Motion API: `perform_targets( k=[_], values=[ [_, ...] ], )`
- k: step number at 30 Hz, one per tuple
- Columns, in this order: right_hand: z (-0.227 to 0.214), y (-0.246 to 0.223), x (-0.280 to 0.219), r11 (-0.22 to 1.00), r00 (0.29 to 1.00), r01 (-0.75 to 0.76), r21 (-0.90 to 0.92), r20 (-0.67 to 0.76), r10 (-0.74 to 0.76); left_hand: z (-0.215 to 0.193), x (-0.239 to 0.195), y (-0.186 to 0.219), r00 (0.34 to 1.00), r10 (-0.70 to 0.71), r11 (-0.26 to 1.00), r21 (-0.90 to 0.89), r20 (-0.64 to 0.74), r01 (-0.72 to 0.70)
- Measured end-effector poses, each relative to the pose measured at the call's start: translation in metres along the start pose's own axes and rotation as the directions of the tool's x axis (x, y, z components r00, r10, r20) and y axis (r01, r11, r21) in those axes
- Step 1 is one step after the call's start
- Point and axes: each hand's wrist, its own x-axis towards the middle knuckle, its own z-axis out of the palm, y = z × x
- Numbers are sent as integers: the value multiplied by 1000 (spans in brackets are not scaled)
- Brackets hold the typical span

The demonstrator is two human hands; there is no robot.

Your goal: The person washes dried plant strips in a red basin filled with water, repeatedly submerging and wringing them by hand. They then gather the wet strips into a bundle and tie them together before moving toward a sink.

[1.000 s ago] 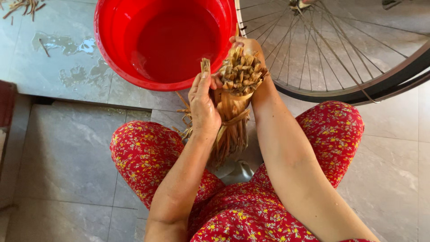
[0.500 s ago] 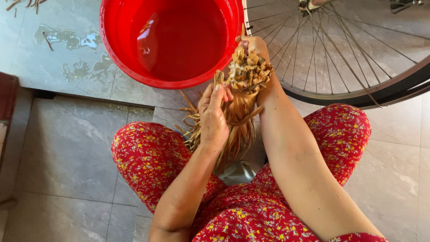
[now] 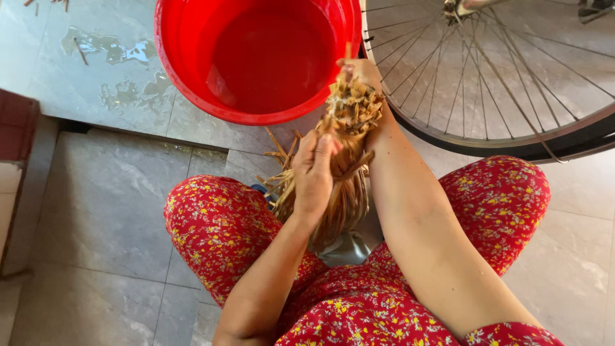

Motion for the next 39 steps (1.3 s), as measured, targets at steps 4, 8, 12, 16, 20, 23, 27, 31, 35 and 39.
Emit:
perform_targets(
  k=[4,8,12,16,20,23,27,31,35,39],
  values=[
    [-1,-3,-5,999,995,36,0,-96,-36,-3,12,-8,889,391,713,532,239,-457],
    [-6,-1,-4,988,970,131,86,-219,-109,-5,19,-15,785,534,473,659,314,-585],
    [-17,6,-4,944,937,235,231,-312,-157,-4,20,-25,752,578,376,715,316,-589],
    [-16,36,-24,842,937,310,442,-292,-191,-11,35,-37,733,608,272,787,305,-554],
    [-18,88,-71,759,918,394,519,-186,-350,-20,62,-48,754,622,264,850,211,-455],
    [-29,118,-103,761,770,637,119,-46,-637,-25,66,-54,825,549,433,800,132,-416],
    [-41,117,-114,171,315,826,-536,189,-930,-24,66,-52,811,544,455,736,216,-501],
    [-50,108,-117,143,342,844,-518,313,-886,-27,66,-43,850,478,566,662,222,-491],
    [-50,101,-117,130,346,854,-504,364,-865,-29,66,-35,849,457,591,623,264,-512],
    [-50,100,-119,389,519,826,-409,279,-808,-28,61,-36,833,466,555,635,297,-537]
  ],
)
